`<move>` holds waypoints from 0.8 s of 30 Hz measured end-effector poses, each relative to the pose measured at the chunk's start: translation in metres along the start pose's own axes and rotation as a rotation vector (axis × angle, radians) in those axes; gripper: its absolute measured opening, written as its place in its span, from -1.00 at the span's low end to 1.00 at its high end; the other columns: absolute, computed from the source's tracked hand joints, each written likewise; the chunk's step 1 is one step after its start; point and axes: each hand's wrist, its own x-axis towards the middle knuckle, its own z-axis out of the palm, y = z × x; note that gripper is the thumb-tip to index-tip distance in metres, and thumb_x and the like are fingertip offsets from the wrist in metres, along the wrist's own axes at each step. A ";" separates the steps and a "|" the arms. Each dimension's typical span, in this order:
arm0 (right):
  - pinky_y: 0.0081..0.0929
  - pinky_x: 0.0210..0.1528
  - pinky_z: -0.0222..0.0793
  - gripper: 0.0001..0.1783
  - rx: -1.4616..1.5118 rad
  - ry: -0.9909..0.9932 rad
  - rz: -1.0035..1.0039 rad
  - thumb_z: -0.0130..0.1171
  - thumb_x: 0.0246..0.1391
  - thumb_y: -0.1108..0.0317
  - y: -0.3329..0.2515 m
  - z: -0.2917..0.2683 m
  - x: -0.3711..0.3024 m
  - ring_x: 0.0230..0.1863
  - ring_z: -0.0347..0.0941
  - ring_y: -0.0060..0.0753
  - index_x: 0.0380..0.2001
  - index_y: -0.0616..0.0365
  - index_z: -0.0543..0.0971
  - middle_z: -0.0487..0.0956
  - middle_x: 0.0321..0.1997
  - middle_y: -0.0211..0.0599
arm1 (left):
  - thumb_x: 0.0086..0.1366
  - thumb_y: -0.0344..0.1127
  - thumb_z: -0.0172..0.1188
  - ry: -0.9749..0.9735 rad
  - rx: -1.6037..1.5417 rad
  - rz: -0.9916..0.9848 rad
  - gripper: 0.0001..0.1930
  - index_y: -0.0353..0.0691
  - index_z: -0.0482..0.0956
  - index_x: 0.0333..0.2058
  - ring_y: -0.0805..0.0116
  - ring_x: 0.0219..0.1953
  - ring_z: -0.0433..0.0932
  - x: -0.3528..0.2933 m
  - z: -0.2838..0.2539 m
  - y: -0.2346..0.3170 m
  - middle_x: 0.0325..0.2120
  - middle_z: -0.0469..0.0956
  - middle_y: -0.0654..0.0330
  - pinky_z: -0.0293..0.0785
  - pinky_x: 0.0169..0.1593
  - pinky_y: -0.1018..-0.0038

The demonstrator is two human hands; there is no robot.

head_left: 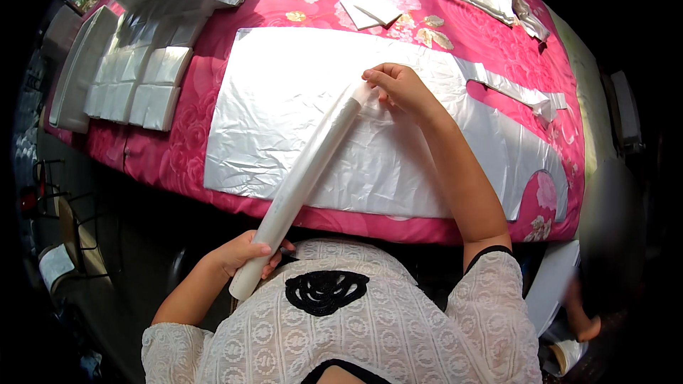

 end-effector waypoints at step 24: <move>-0.72 -0.50 0.23 -0.82 -0.157 0.338 -0.340 0.17 0.03 0.32 0.043 -0.131 0.037 -0.54 0.32 -0.74 -0.41 0.24 0.57 0.48 -0.56 -0.51 | -0.13 -0.37 0.37 -0.017 1.279 0.055 -0.56 -0.27 0.52 -0.20 0.33 -0.27 0.55 -0.021 0.022 0.093 -0.35 0.58 0.17 0.43 -0.15 0.46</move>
